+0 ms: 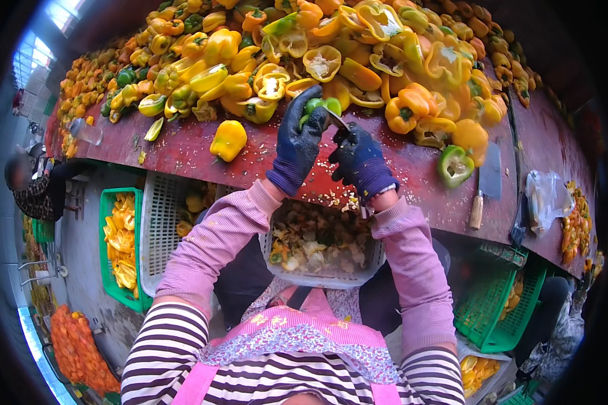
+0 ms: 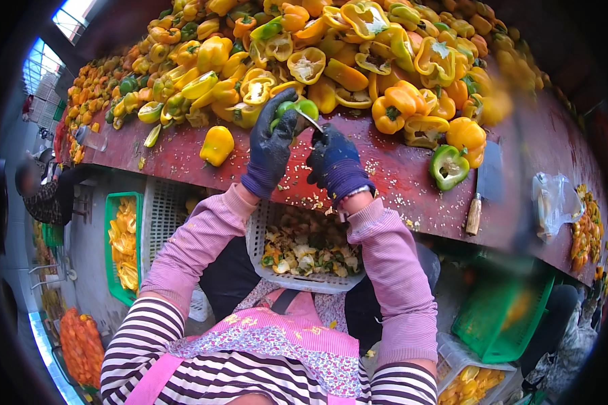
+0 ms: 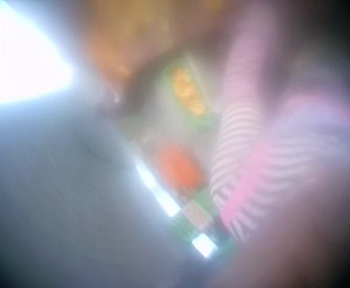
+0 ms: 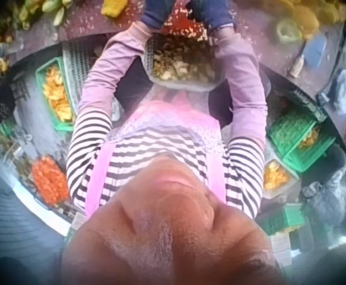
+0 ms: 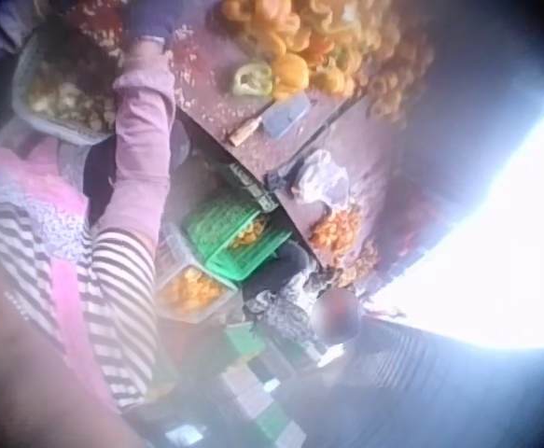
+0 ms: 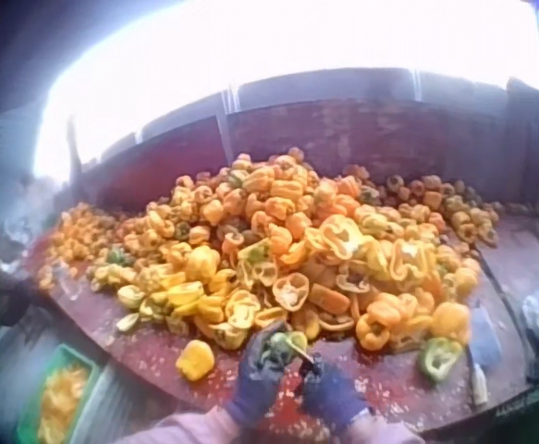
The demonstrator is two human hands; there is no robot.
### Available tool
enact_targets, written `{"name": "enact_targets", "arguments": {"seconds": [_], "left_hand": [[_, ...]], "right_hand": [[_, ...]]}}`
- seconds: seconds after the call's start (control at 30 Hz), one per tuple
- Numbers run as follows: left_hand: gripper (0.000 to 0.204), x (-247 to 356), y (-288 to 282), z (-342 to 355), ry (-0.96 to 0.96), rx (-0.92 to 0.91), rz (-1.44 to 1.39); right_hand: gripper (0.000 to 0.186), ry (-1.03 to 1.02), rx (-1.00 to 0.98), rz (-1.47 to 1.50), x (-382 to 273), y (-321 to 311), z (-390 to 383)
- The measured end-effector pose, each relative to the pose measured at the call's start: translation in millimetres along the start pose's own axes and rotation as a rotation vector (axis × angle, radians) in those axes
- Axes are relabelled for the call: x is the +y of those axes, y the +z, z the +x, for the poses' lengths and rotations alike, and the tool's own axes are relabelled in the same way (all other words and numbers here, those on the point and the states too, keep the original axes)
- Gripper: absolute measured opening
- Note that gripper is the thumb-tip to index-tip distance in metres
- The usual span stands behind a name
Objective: The person repeatedly cuts yellow and green bell peppers on a table, removing the core and seeds, and places the cut pieces into a green basket. The person uses a knife to slice the peppers and discards the waste into a white bin.
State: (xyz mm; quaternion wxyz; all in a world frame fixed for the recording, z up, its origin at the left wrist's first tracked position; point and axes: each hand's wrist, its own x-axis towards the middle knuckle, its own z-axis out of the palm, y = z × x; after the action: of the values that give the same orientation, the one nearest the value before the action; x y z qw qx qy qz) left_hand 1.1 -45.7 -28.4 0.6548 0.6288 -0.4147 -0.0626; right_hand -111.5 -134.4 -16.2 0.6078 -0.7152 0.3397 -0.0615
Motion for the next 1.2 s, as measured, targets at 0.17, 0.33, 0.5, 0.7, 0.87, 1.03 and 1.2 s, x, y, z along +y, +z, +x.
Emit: {"name": "enact_targets", "arguments": {"seconds": [0.17, 0.33, 0.5, 0.7, 0.87, 1.03, 1.2], "left_hand": [[0.035, 8, -3, -1, 0.073, -0.072, -0.202], [0.042, -1, -30, 3, -0.314, -0.323, -0.805], [0.046, -3, -47, -2, -0.395, -0.464, -0.682], [0.051, 41, -181, -9, -0.625, -0.493, -0.148], [0.104, -24, -220, -21, -0.257, -0.445, 1.081], [0.093, -72, -181, 22, -0.402, -0.446, 1.094], [0.08, -106, -178, 17, -0.378, -0.182, 0.432]], "right_hand": [[0.023, 0.105, -0.399, 0.435, -1, -2, -7], [0.027, -0.548, -0.193, 0.097, 44, 8, 0], [0.028, -0.684, -0.237, -0.823, 31, 14, -26], [0.021, -0.499, -0.303, -0.63, 52, -11, -62], [0.012, -0.529, -0.016, -0.785, 47, -3, -26], [0.017, -0.483, -0.089, -0.777, 33, 11, -16], [0.017, -0.533, 0.225, -0.716, 57, -21, -14]]}}
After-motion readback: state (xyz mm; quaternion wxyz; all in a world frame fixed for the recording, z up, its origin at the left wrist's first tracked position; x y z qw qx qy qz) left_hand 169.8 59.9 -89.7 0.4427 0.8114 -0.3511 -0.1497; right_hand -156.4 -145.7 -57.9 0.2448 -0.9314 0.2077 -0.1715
